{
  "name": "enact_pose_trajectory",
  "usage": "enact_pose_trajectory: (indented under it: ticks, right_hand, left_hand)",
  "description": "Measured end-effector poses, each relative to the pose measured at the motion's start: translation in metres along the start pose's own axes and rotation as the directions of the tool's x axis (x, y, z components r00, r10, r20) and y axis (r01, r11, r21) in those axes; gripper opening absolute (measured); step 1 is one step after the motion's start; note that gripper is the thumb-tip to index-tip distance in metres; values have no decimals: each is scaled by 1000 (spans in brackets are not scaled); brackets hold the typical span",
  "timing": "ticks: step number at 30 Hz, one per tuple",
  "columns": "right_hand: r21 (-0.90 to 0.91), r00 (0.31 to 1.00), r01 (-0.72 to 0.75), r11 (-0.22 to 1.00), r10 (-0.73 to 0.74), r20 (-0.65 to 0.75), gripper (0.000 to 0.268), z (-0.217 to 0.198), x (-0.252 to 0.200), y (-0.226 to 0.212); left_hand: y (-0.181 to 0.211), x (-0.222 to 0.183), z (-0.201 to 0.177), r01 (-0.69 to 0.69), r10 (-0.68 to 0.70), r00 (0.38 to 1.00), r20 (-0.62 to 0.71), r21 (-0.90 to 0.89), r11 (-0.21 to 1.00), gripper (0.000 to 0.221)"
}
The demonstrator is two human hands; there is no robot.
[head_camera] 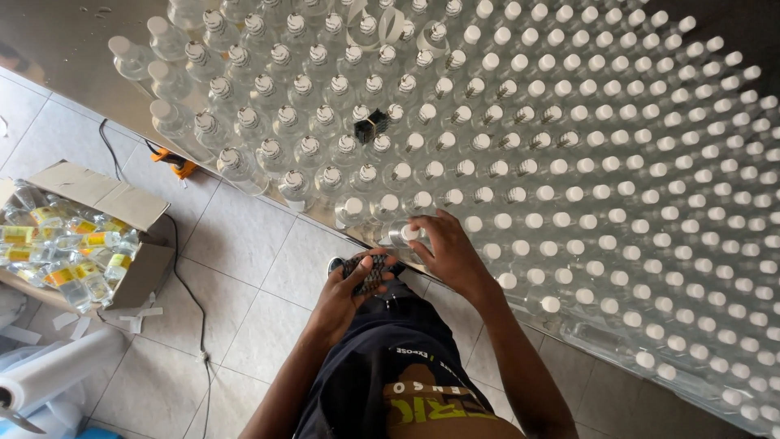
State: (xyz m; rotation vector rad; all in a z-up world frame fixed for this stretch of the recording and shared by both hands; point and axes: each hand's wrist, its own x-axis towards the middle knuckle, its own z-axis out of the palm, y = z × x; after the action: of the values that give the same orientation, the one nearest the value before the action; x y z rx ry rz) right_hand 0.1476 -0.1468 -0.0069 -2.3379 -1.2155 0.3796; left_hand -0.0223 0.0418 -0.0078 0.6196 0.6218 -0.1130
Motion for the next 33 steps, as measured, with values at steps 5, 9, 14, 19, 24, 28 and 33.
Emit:
enact_pose_trajectory:
  ticks: [5,9,14,19,24,28,33]
  right_hand:
    - [-130,977,65,989,-89,-191,23,-9,-14,-19]
    - [221,969,49,974,7,-246,24,0,-37,-42]
    - [444,975,-20,896,116,-189,24,5,-52,-43]
    - [616,934,-155,772,319,-164,26,-8,-64,-40]
    - [596,919,-216,774,367,-143,25,-23,-61,-33]
    - [580,907,-190,792,367,-205,25,-34,-47,-23]
    - [278,836,-113,954,243,-492,21,-19,-15,19]
  left_hand:
    - [1,2,10,20,-20,1000,23,19,1000,51]
    - [-7,5,18,60,-62,997,36,41,997,47]
    - [-29,9,12,156,-169,980,106,115,981,42]
    - [-18,6,27,187,-208,967,147,150,971,45]
    - [-24,17,31,144,-178,967,182,186,972,47]
    - [-19,19,37,141,-161,981,109,174,975,48]
    - [-16,22,40,83,-85,996,17,102,991,48]
